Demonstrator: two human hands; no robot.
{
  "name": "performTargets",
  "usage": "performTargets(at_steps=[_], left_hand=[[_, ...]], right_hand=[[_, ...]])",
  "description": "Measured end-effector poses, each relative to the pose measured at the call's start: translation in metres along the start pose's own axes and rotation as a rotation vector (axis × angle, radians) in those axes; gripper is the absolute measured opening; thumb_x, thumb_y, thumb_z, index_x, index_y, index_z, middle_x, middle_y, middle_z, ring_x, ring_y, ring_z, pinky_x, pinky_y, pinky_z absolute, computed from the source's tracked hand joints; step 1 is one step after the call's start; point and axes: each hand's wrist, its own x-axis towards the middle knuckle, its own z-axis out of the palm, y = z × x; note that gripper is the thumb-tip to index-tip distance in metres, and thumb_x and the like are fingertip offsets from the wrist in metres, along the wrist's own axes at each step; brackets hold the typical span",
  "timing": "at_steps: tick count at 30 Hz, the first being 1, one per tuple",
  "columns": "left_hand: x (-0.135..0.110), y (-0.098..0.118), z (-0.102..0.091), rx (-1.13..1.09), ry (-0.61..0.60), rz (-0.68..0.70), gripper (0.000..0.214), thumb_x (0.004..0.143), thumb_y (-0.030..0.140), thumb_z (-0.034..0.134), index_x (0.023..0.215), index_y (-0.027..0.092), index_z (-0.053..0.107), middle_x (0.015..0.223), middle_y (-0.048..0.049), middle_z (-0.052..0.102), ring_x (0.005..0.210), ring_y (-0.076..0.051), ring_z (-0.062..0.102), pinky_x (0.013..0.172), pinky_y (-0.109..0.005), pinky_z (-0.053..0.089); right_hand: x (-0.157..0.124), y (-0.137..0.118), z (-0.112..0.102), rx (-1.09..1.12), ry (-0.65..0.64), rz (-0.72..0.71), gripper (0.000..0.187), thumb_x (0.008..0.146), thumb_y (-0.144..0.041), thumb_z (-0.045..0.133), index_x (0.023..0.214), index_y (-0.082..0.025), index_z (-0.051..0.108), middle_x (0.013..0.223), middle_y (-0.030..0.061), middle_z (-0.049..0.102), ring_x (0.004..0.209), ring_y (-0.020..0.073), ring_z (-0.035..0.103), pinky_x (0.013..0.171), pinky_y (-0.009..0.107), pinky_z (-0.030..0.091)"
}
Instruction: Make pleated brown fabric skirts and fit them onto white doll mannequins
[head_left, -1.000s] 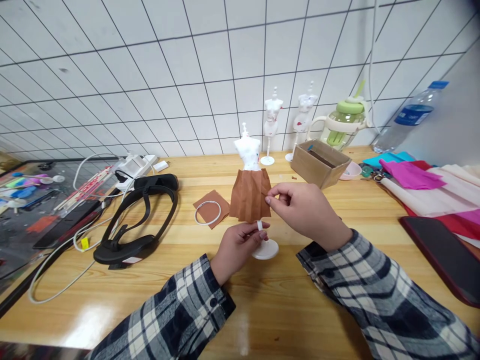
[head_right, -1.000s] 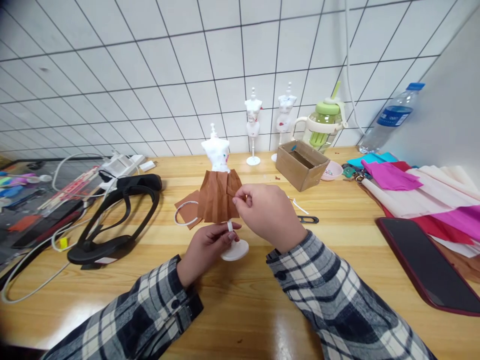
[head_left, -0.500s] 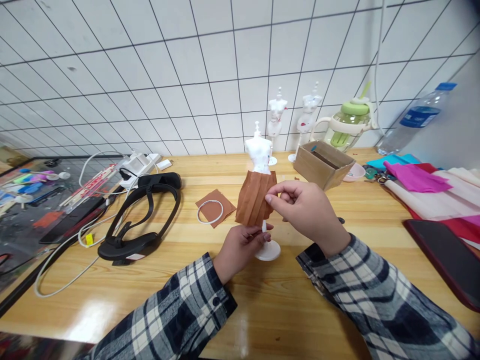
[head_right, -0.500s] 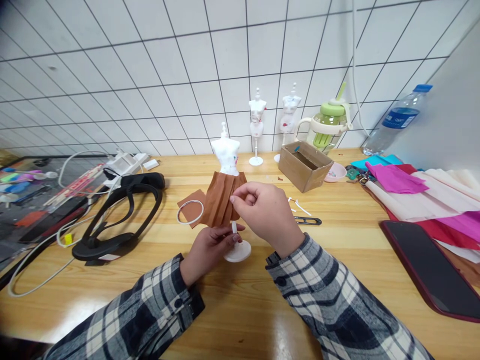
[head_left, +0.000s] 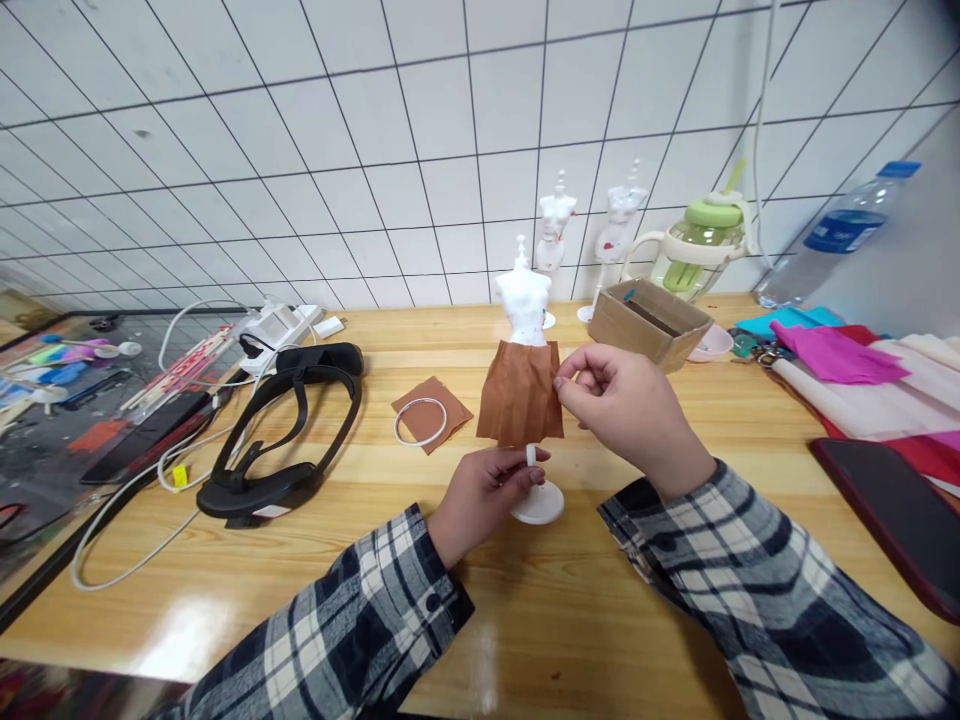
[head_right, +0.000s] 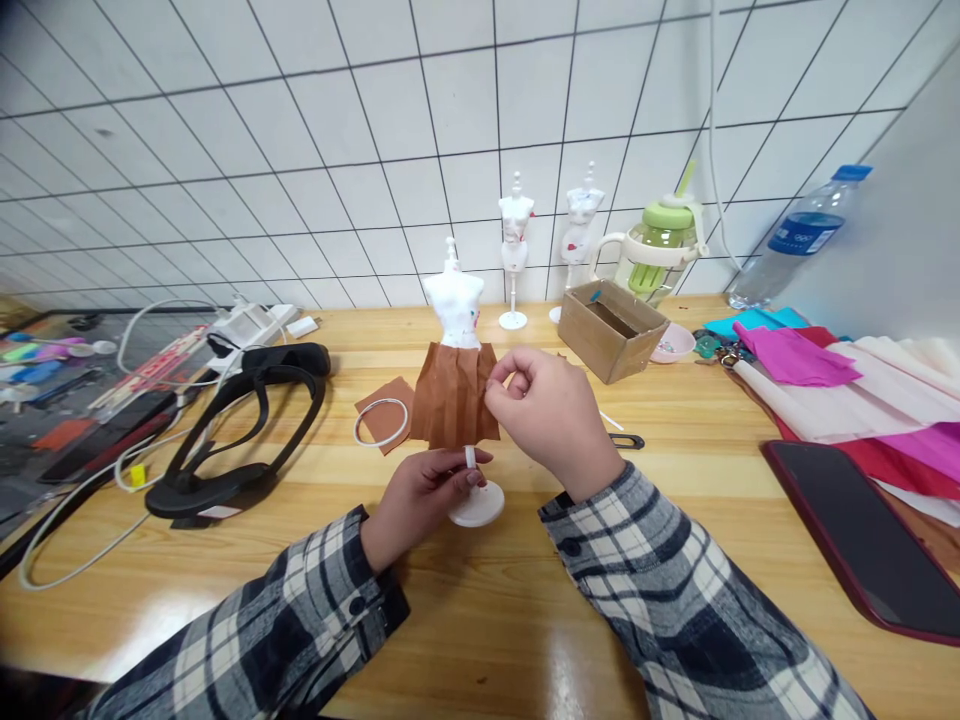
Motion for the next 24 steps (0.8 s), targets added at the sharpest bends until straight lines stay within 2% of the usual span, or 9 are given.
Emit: performTargets(at_steps=[3,6,9,13,17,20,24], left_hand=[[0.0000,-0.0004,0.0005,-0.033,-0.015,-0.014,0.037,0.084,0.046,0.061,0.087,0.011,0.073,0.091,-0.0097,0.072,0.068,-0.014,0.060,0.060,-0.022,0.047],[0.0003,-0.0003,0.0003,-0.019,-0.021,0.001,0.036,0.084,0.045,0.061,0.079,0.011,0.072,0.093,-0.0096,0.073,0.067,-0.013,0.060,0.059,-0.021,0.046],[0.0004,-0.0008,0.0000,0.009,-0.038,0.005,0.035,0.085,0.044,0.060,0.086,0.012,0.073,0.087,-0.0079,0.073,0.065,-0.013,0.059,0.058,-0.021,0.046],[0.0003,-0.0021,0.0003,0.030,-0.017,0.039,0.033,0.085,0.041,0.061,0.097,0.013,0.074,0.092,-0.0082,0.073,0.069,-0.014,0.061,0.060,-0.021,0.048],[-0.0006,-0.0017,0.0013,0.000,-0.030,0.024,0.034,0.085,0.040,0.061,0.102,0.012,0.073,0.086,-0.0072,0.073,0.067,-0.013,0.060,0.060,-0.021,0.047],[-0.0007,-0.0008,0.0016,-0.002,-0.017,0.021,0.032,0.085,0.040,0.062,0.097,0.012,0.074,0.086,-0.0073,0.073,0.066,-0.014,0.060,0.059,-0.022,0.047],[0.0012,-0.0014,0.0011,0.055,0.037,0.025,0.028,0.084,0.038,0.062,0.084,0.013,0.074,0.079,-0.0058,0.073,0.067,-0.015,0.061,0.059,-0.022,0.047]], right_hand=[[-0.0009,-0.0018,0.0008,0.030,-0.053,-0.008,0.005,0.072,-0.023,0.058,0.072,-0.020,0.062,0.052,-0.0055,0.050,0.049,0.0104,0.047,0.049,0.024,0.036],[-0.0020,-0.0035,0.0035,0.052,-0.027,-0.011,0.007,0.074,-0.025,0.058,0.074,-0.019,0.062,0.052,-0.0059,0.048,0.048,0.0102,0.046,0.048,0.024,0.035],[-0.0018,-0.0025,0.0058,0.045,0.020,-0.027,0.005,0.073,-0.024,0.058,0.074,-0.019,0.061,0.051,-0.0067,0.046,0.047,0.0093,0.044,0.049,0.024,0.035],[0.0007,0.0024,0.0049,0.066,0.045,-0.028,0.006,0.074,-0.025,0.058,0.074,-0.020,0.061,0.051,-0.0068,0.046,0.047,0.0096,0.044,0.049,0.024,0.037],[0.0026,0.0041,0.0021,0.082,0.024,0.004,0.007,0.075,-0.026,0.058,0.075,-0.020,0.061,0.053,-0.0064,0.046,0.049,0.0101,0.046,0.048,0.024,0.036],[0.0020,0.0020,0.0023,0.063,0.010,-0.027,0.007,0.075,-0.025,0.059,0.077,-0.019,0.062,0.054,-0.0062,0.047,0.050,0.0099,0.046,0.050,0.024,0.035],[-0.0019,-0.0018,0.0032,0.030,0.126,-0.127,0.007,0.077,-0.026,0.059,0.082,-0.020,0.059,0.055,-0.0068,0.045,0.050,0.0093,0.042,0.051,0.023,0.034]])
